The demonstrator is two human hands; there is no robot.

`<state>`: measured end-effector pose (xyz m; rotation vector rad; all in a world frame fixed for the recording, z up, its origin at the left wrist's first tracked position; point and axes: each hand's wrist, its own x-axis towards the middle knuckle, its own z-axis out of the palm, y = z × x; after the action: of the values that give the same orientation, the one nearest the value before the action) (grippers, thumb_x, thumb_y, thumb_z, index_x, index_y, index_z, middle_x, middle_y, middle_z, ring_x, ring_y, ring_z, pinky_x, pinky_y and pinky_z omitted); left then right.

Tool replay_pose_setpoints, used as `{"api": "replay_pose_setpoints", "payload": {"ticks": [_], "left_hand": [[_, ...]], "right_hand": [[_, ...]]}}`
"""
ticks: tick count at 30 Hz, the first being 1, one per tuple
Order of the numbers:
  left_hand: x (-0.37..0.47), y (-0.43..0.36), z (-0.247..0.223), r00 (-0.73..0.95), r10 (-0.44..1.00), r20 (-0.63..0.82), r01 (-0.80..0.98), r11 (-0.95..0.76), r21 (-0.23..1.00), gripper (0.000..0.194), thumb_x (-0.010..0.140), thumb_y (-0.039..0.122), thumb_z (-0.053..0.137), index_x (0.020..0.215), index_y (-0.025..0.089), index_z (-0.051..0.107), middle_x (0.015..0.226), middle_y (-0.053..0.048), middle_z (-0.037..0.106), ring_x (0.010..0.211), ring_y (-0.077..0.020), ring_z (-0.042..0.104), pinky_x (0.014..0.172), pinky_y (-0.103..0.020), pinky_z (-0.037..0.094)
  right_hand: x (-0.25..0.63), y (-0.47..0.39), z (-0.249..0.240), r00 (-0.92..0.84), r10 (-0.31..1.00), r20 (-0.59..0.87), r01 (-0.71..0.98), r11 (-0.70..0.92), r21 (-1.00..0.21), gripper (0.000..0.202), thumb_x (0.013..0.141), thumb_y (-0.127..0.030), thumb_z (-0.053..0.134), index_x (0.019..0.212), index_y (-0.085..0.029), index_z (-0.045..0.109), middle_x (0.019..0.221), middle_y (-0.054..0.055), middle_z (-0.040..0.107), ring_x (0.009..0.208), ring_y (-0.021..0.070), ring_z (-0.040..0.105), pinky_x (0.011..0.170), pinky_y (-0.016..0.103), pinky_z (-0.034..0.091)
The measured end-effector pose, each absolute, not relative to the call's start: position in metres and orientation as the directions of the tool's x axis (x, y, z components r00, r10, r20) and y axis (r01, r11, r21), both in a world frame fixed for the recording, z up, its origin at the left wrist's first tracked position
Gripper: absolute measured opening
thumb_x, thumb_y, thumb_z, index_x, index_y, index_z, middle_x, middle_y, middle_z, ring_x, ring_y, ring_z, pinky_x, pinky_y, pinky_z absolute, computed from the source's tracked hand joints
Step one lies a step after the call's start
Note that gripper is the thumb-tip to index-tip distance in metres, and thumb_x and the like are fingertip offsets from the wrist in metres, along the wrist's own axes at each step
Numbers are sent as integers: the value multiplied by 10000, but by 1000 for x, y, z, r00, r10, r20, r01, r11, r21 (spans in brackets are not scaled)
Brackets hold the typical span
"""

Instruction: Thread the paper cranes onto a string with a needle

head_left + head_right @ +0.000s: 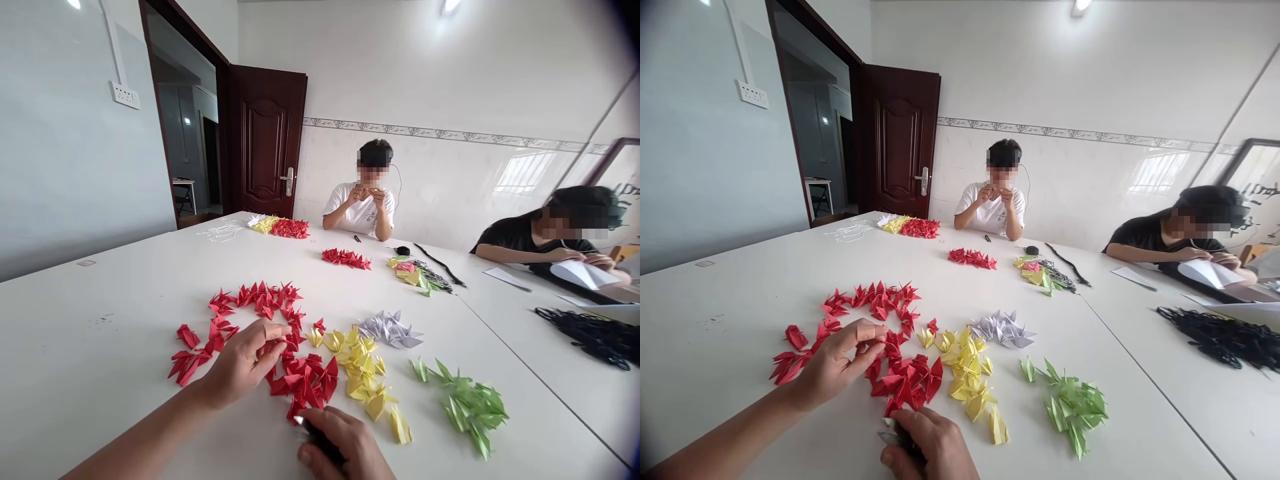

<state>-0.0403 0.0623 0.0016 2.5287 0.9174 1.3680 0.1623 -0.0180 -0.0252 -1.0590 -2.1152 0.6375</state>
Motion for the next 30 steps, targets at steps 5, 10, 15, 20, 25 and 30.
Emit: {"api": "replay_pose_setpoints", "payload": {"ticks": [5,10,15,20,25,30], "left_hand": [[-30,49,3,463,570,679,382,-819,427,242,848,113,457,1069,207,487,833,-19,589,674,-86,563,578,-187,498],[-23,43,3,546,484,683,329,-874,356,287,827,70,467,1081,203,465,783,-5,577,632,-85,540,541,-184,477],[-21,39,6,613,409,676,300,-912,280,298,813,36,454,1064,196,464,784,-9,592,689,-112,552,630,-237,484],[-20,34,8,670,336,662,272,-941,203,303,811,28,461,1064,194,469,796,-20,621,698,-127,572,609,-233,477],[-19,28,9,698,327,638,235,-945,227,319,817,20,438,1072,210,465,900,-36,637,829,-128,601,661,-219,494],[-19,28,7,690,343,637,232,-939,254,331,811,17,429,1075,211,473,852,-27,638,820,-134,595,683,-240,501]], "right_hand": [[166,-18,-29,-246,845,475,463,533,-708,258,869,-337,470,983,-164,624,846,89,692,719,189,636,618,237,496],[169,-18,-30,-163,880,445,461,467,-755,242,872,-331,484,997,-171,617,815,71,697,690,189,632,616,265,507],[170,-19,-30,-90,912,399,321,406,-855,253,863,-361,509,1014,-181,601,816,56,665,712,180,611,625,265,503],[170,-20,-33,130,908,398,236,362,-902,243,834,-370,551,971,-171,579,697,16,580,591,134,519,540,237,458],[171,-18,-29,123,941,314,186,289,-939,257,837,-381,534,983,-175,583,843,48,593,606,123,500,558,244,453],[172,-18,-23,32,912,410,178,398,-900,177,796,-315,566,908,-187,613,816,39,531,685,149,506,592,258,457]]}}
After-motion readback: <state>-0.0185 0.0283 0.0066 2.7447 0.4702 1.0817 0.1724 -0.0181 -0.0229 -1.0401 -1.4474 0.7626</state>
